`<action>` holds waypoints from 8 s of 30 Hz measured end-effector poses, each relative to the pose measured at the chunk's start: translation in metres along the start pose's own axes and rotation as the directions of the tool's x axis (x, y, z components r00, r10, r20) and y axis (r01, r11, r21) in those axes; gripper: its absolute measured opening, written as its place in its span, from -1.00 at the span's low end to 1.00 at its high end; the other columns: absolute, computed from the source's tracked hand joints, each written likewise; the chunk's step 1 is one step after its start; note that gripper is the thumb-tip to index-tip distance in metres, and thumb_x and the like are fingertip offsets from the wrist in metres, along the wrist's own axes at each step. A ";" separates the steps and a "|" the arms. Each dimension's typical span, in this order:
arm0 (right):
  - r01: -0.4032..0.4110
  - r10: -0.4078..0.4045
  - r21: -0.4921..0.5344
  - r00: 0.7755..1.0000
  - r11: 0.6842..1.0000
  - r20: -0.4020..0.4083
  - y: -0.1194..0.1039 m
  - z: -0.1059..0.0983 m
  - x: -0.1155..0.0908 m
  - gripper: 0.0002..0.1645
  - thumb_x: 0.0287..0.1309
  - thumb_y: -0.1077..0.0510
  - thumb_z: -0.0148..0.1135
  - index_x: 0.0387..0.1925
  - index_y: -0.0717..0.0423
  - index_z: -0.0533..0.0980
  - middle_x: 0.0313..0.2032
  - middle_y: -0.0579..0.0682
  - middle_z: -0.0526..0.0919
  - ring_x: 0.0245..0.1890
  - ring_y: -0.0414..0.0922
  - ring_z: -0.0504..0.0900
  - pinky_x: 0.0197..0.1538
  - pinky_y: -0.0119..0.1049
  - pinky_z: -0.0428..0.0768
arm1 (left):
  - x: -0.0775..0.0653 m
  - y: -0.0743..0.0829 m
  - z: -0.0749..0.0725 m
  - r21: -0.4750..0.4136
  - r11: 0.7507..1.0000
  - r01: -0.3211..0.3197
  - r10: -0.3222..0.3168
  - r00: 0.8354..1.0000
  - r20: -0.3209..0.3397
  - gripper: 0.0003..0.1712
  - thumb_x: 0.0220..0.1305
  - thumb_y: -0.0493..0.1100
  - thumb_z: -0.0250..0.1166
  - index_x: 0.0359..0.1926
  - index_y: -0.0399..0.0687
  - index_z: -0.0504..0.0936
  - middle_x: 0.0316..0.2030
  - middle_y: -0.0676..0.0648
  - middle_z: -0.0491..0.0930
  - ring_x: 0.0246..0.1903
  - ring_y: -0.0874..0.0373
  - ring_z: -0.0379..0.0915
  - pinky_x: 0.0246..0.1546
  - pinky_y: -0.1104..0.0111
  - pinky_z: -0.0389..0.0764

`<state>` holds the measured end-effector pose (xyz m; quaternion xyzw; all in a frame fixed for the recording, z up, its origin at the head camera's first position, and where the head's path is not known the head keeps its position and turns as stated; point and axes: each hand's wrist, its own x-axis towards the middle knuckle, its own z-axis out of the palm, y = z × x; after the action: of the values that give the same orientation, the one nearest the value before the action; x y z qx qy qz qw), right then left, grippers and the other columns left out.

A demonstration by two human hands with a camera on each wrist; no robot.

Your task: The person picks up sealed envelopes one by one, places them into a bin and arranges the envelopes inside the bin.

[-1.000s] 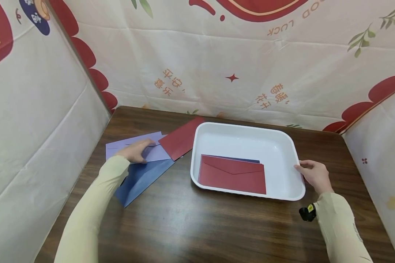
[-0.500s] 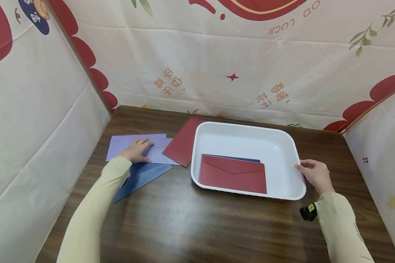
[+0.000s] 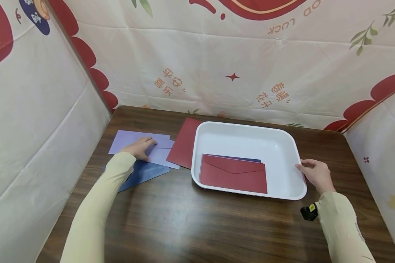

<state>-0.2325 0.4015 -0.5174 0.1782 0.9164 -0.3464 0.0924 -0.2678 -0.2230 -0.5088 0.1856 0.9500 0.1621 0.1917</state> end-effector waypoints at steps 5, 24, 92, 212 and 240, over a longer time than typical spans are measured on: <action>-0.013 0.013 0.005 1.000 1.000 -0.008 0.012 0.001 0.012 -0.14 -0.05 -0.35 0.16 0.11 0.19 0.39 0.03 0.31 0.40 -0.30 0.04 0.52 -0.42 -0.21 0.59 | 0.007 0.002 -0.003 -0.023 0.998 0.055 -0.055 0.998 0.005 -0.21 0.02 -0.02 0.35 0.23 -0.19 0.26 0.28 -0.36 0.07 0.26 -0.31 -0.07 0.18 -0.14 0.03; 0.006 -0.006 0.025 1.000 1.000 0.017 -0.035 -0.008 -0.034 -0.20 0.05 -0.20 0.19 0.09 0.36 0.36 -0.01 0.40 0.41 -0.35 0.00 0.52 -0.38 -0.28 0.58 | 0.034 0.012 0.003 0.153 0.979 0.135 -0.108 0.979 -0.171 -0.39 0.16 -0.02 0.25 0.17 -0.23 0.40 0.09 -0.26 0.34 0.07 -0.13 0.34 0.02 0.01 0.38; 0.044 -0.044 0.002 0.999 0.999 -0.017 -0.042 -0.007 -0.043 -0.34 0.15 -0.09 0.12 0.08 0.38 0.37 -0.29 0.23 0.56 -0.46 -0.10 0.51 -0.40 -0.28 0.56 | 0.042 0.025 -0.033 -0.052 0.965 0.257 -0.247 0.958 0.149 -0.43 -0.01 -0.08 0.38 0.01 -0.06 0.35 -0.11 -0.13 0.40 -0.13 -0.01 0.29 -0.16 0.11 0.44; 0.033 -0.033 0.006 0.999 0.999 -0.043 -0.040 -0.005 -0.043 -0.32 0.15 -0.11 0.11 0.10 0.36 0.36 -0.24 0.27 0.53 -0.42 -0.04 0.52 -0.45 -0.35 0.52 | 0.066 0.122 -0.121 -0.139 0.981 -0.139 0.168 0.960 0.226 -0.93 0.16 -0.27 0.05 -0.31 -0.10 0.43 -0.31 -0.05 0.38 -0.28 0.11 0.23 -0.26 0.32 0.23; 0.025 -0.022 0.054 0.998 0.998 -0.057 -0.016 -0.002 -0.021 -0.23 0.01 -0.23 0.21 0.07 0.27 0.41 -0.41 0.07 0.56 -0.49 -0.10 0.50 -0.46 -0.11 0.52 | 0.103 0.186 -0.090 -0.229 0.951 -0.209 0.267 0.927 0.262 -0.95 0.11 -0.30 0.02 -0.37 -0.11 0.40 -0.45 0.01 0.25 -0.49 0.20 0.15 -0.44 0.41 0.20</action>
<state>-0.2199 0.3861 -0.5002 0.1796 0.9109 -0.3671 0.0575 -0.3402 -0.0379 -0.3910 0.3016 0.8611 0.2484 0.3252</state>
